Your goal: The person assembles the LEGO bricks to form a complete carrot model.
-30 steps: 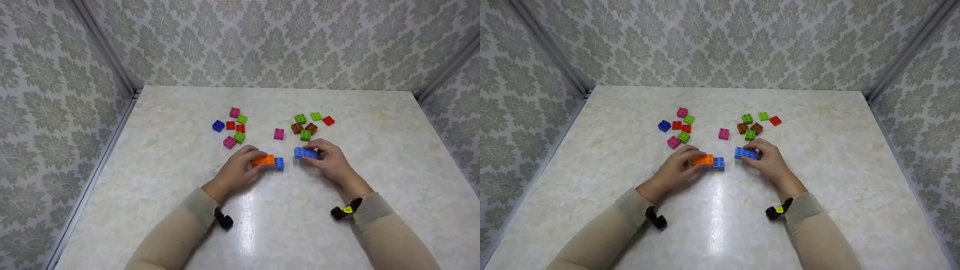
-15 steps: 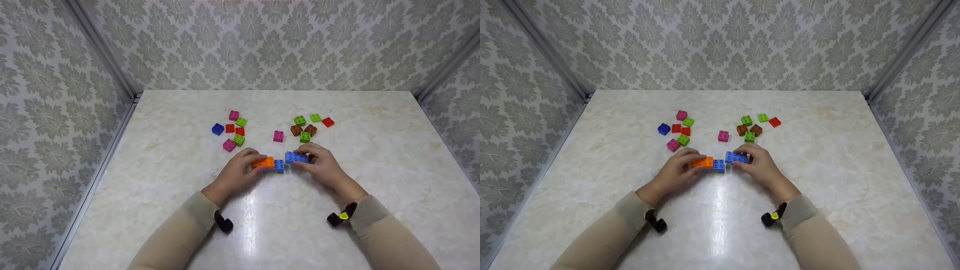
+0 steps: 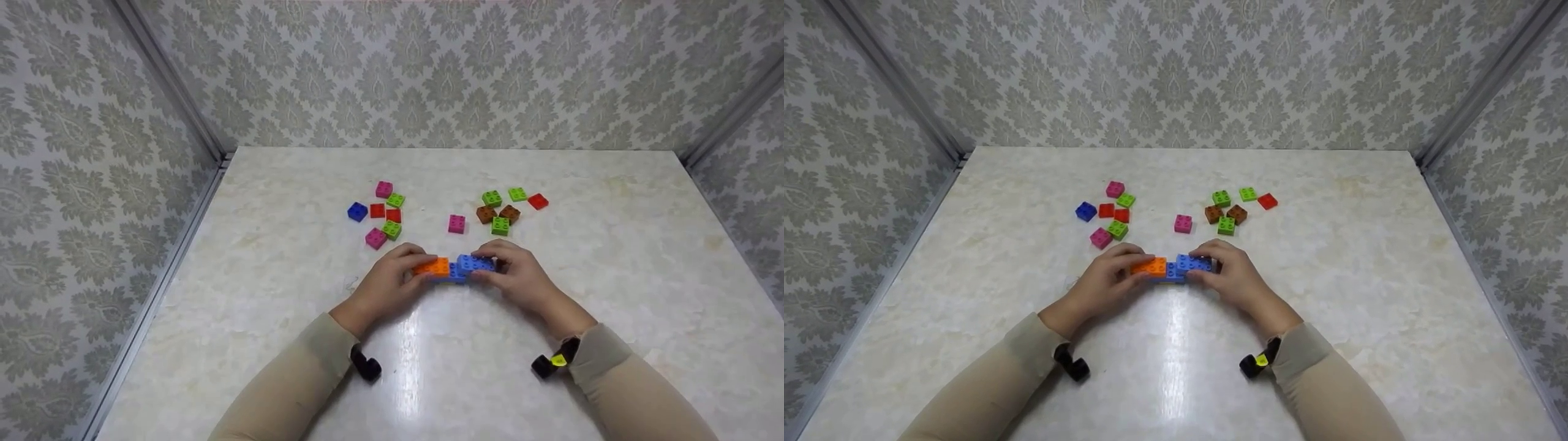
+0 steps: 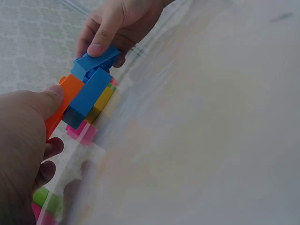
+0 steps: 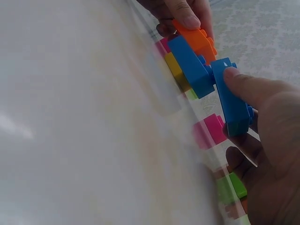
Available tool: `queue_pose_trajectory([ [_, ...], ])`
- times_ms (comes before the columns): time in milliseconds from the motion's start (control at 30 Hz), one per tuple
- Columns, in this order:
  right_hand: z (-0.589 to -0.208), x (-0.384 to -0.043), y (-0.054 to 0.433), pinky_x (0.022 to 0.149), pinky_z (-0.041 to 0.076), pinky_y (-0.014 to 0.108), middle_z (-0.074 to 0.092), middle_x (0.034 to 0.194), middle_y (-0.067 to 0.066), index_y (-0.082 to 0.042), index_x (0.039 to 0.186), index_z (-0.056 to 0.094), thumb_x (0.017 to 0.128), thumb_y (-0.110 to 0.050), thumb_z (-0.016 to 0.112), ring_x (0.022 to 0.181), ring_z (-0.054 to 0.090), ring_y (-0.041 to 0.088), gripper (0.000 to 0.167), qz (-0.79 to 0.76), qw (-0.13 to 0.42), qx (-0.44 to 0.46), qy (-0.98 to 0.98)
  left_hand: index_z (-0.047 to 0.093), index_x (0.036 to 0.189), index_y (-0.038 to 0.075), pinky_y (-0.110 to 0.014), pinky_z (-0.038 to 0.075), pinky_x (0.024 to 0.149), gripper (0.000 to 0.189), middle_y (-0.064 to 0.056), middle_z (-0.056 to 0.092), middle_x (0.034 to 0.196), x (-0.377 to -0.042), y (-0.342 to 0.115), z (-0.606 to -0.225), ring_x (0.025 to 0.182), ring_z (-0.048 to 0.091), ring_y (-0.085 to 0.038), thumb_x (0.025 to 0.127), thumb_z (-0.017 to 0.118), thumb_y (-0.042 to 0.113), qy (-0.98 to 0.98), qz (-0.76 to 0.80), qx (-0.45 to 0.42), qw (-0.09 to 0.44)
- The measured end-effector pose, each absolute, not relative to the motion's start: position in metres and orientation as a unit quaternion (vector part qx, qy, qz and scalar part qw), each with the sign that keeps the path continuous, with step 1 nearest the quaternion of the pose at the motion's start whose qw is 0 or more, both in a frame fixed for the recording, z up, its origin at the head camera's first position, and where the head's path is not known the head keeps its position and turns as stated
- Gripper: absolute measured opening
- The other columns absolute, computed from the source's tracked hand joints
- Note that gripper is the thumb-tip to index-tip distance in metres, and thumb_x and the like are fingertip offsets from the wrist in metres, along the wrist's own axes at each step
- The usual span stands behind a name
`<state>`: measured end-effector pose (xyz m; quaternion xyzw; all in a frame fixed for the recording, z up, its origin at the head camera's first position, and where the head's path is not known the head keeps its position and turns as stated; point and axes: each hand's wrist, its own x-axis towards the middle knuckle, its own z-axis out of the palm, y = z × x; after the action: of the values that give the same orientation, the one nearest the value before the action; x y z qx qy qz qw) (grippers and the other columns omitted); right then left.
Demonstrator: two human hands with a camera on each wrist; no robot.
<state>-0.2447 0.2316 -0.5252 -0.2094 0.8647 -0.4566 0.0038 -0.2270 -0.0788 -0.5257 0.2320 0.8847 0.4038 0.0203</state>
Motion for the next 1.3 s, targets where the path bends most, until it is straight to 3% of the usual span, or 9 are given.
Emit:
queue_pose_trajectory([
  [500, -0.52, -0.238, 0.221, 0.093, 0.053, 0.021, 0.077, 0.132, 0.004, -0.016, 0.133, 0.083, 0.1, -0.02, 0.089, 0.115, 0.066, 0.019, 0.033, -0.453, 0.004, -0.207, 0.867, 0.075, 0.15, 0.026, -0.037, 0.055, 0.122, 0.039, 0.004, 0.067, 0.141, -0.228, -0.079, -0.526, 0.132, 0.064, -0.016, 0.112, 0.074, 0.035, 0.883, 0.405, 0.236, 0.015],
  [700, -0.519, -0.236, 0.215, 0.096, 0.055, 0.019, 0.076, 0.135, 0.006, -0.015, 0.134, 0.082, 0.101, -0.02, 0.088, 0.12, 0.068, 0.021, 0.034, -0.458, 0.014, -0.202, 0.866, 0.076, 0.148, 0.023, -0.038, 0.056, 0.121, 0.038, 0.0, 0.068, 0.143, -0.227, -0.078, -0.527, 0.132, 0.066, -0.019, 0.112, 0.074, 0.031, 0.882, 0.405, 0.243, 0.004],
  [1000, -0.518, -0.235, 0.206, 0.104, 0.051, 0.015, 0.075, 0.14, 0.006, -0.018, 0.137, 0.081, 0.102, -0.022, 0.087, 0.126, 0.067, 0.024, 0.036, -0.484, 0.051, -0.176, 0.856, 0.076, 0.149, 0.027, -0.038, 0.055, 0.122, 0.037, 0.006, 0.066, 0.143, -0.227, -0.08, -0.526, 0.133, 0.064, -0.016, 0.112, 0.073, 0.033, 0.88, 0.421, 0.219, 0.024],
  [1100, -0.516, -0.234, 0.204, 0.109, 0.054, 0.022, 0.075, 0.141, 0.006, -0.019, 0.139, 0.08, 0.103, -0.023, 0.086, 0.126, 0.067, 0.025, 0.037, -0.493, 0.067, -0.157, 0.853, 0.076, 0.149, 0.027, -0.038, 0.056, 0.121, 0.037, 0.005, 0.066, 0.143, -0.228, -0.08, -0.526, 0.132, 0.064, -0.017, 0.112, 0.074, 0.033, 0.879, 0.424, 0.218, 0.023],
  [1300, -0.513, -0.23, 0.203, 0.123, 0.053, 0.053, 0.074, 0.15, 0.013, -0.014, 0.146, 0.076, 0.106, -0.023, 0.082, 0.138, 0.067, 0.033, 0.041, -0.498, 0.094, -0.118, 0.854, 0.077, 0.148, 0.025, -0.037, 0.056, 0.121, 0.036, 0.003, 0.067, 0.143, -0.229, -0.078, -0.527, 0.132, 0.065, -0.018, 0.113, 0.073, 0.033, 0.876, 0.425, 0.224, 0.026],
])
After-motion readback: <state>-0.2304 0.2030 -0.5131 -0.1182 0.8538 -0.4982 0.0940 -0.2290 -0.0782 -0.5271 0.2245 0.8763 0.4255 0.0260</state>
